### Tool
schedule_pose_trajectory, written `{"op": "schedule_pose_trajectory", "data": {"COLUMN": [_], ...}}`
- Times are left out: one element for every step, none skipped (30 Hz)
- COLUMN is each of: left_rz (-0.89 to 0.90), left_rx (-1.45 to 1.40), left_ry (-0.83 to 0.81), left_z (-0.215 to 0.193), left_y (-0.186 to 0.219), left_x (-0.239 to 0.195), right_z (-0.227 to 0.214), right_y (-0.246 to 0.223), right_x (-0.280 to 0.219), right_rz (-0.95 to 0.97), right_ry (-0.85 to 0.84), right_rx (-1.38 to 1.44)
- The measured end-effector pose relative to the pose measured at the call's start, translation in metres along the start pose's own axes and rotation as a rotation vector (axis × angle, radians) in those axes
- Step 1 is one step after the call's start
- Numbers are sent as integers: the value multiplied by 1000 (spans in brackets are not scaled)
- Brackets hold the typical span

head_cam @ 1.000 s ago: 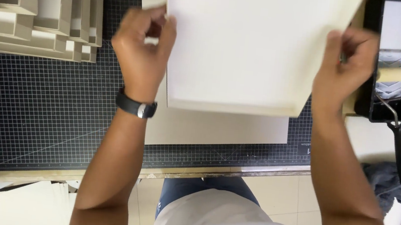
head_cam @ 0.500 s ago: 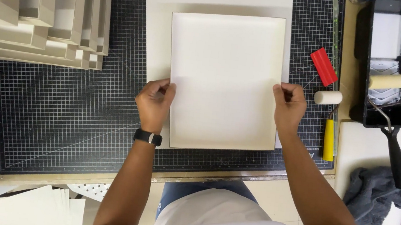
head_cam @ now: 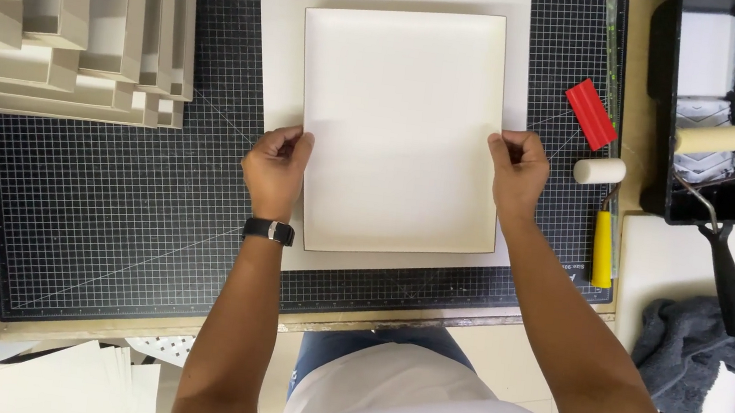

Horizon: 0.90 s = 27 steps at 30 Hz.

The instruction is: Applying glue to a wooden board with a roller and mounting a sheet of paper onto it, smoothing it with a squeegee.

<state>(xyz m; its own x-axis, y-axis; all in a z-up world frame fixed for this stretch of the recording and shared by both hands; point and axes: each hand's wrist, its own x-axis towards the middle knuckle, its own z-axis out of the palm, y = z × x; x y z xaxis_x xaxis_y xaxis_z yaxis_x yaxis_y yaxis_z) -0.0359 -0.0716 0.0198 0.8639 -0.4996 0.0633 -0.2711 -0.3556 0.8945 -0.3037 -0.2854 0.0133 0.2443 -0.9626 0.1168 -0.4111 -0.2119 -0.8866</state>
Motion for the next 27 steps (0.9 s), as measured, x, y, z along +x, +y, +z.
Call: {"op": "schedule_pose_trajectory", "data": {"left_rz": [1,-5,-11,-11,-16,-20,-18,-19,-20,-19,-21,-23,-23,-28,-32,-30,-36,-43,-44,-41,-39,-39,-42,-45,-45,-55,-65], "left_rx": [0,-1,-1,-1,3,6,5,13,20,19,25,30,30,32,34,34,47,62,64,64,65,66,70,74,75,83,92], "left_ry": [-1,1,3,0,5,11,9,8,8,6,8,6,2,3,3,0,4,11,11,16,20,19,21,24,24,24,24], "left_z": [-1,-1,-1,-1,0,0,0,0,-1,-1,-1,-1,0,0,1,2,3,2,2,3,3,3,3,3,4,4,4], "left_y": [0,0,0,0,-1,-1,-1,0,1,1,0,0,-1,-2,-3,-4,-4,-6,-6,-6,-6,-5,-4,-3,-3,-4,-4], "left_x": [0,0,1,1,1,2,2,2,2,2,2,1,1,1,2,2,2,2,2,3,3,3,3,4,5,5,5], "right_z": [1,2,3,3,3,4,5,5,5,6,7,6,6,6,7,7,6,7,7,7,7,7,7,7,8,8,8], "right_y": [2,3,5,4,3,2,2,2,2,4,6,8,8,8,8,9,9,9,7,5,3,3,4,4,3,3,2], "right_x": [0,1,2,2,2,4,4,4,4,4,4,4,4,5,6,7,7,7,7,7,6,7,7,8,8,8,8], "right_rz": [1,3,5,7,2,-5,-5,-7,-8,-8,-9,-8,-5,-12,-18,-17,-20,-23,-22,-24,-27,-25,-18,-11,-10,-22,-34], "right_ry": [1,4,7,9,10,11,14,14,15,16,14,14,17,17,17,20,19,13,12,15,17,17,15,14,13,17,21], "right_rx": [0,11,22,21,25,30,29,31,32,31,33,33,31,28,26,25,20,16,16,14,11,11,23,34,35,29,24]}}
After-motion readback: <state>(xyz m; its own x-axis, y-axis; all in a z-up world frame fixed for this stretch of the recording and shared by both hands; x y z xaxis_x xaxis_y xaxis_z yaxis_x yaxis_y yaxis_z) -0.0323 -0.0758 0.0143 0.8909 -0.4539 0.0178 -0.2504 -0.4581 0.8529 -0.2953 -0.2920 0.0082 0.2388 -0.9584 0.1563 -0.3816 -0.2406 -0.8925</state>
